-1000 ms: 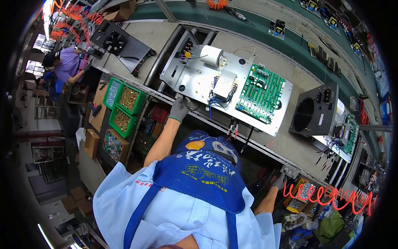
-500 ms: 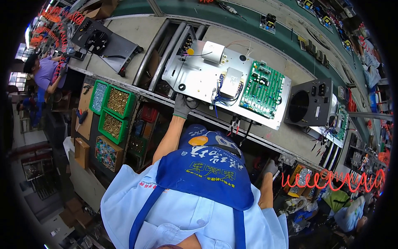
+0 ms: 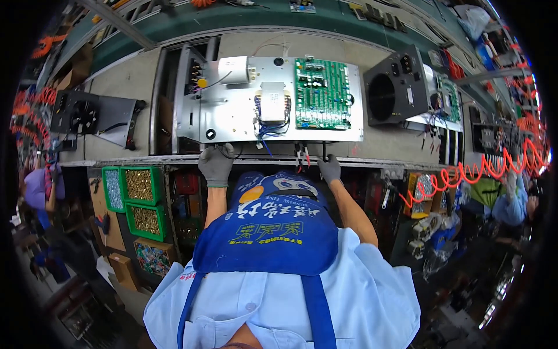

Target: Assembling electronic components into a metal chassis using a pneumatic screwdriver.

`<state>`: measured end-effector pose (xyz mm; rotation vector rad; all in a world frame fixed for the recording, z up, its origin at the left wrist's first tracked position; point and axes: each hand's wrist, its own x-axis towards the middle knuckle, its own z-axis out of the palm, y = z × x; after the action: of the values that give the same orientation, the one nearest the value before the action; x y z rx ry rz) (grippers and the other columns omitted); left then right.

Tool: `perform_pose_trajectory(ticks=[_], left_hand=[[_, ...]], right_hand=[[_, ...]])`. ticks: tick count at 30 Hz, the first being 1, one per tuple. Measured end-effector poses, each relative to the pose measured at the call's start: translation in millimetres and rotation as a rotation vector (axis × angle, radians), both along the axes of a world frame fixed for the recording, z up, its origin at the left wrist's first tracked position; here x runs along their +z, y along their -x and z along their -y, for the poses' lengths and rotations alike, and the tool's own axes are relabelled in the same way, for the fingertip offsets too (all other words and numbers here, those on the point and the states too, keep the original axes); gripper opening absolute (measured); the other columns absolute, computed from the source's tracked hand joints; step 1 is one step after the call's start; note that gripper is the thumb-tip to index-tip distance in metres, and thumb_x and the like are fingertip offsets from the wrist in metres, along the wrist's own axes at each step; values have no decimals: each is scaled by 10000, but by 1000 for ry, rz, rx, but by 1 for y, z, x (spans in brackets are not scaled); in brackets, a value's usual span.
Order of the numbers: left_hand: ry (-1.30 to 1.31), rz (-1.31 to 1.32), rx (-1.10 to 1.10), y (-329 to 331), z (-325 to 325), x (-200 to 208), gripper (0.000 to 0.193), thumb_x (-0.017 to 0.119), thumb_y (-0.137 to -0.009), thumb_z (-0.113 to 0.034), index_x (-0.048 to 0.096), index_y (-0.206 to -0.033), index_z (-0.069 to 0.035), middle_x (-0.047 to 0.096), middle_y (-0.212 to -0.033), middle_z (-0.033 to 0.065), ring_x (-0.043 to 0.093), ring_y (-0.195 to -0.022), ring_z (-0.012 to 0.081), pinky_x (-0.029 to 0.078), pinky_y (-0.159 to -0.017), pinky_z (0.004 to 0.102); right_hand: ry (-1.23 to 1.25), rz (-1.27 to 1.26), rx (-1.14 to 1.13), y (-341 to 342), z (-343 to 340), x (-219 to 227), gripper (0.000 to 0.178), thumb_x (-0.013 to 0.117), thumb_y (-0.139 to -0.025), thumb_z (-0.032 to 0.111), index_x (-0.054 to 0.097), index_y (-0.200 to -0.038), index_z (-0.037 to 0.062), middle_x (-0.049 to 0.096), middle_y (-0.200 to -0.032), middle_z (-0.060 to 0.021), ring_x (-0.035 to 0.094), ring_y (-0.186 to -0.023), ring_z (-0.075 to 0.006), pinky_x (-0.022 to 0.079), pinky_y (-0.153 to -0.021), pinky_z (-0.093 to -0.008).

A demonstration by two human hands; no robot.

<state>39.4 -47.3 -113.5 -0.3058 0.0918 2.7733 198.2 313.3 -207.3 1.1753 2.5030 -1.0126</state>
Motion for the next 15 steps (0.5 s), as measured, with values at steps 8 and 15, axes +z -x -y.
perform_pose_trajectory(ticks=[8,15], left_hand=[[42,-93,-212,20,-12,13,509,553,-779,-99,500,-1285,-104,562,-1253,97,542,-1147,297,467,-911,502],[1670,-229,-244,-24,7,-8,314,498,-929,-263,555,-1119,-19,588,-1072,186,580,-949,376,477,-847,425]], right_hand=[[74,130,-85,2,-23,-26,571,591,-799,435,640,-1077,-62,638,-1070,-278,608,-1043,-392,458,-916,-412],[371,178,52,-48,-89,71,282,645,-838,272,656,-855,-9,611,-688,-32,537,-593,-114,405,-533,-276]])
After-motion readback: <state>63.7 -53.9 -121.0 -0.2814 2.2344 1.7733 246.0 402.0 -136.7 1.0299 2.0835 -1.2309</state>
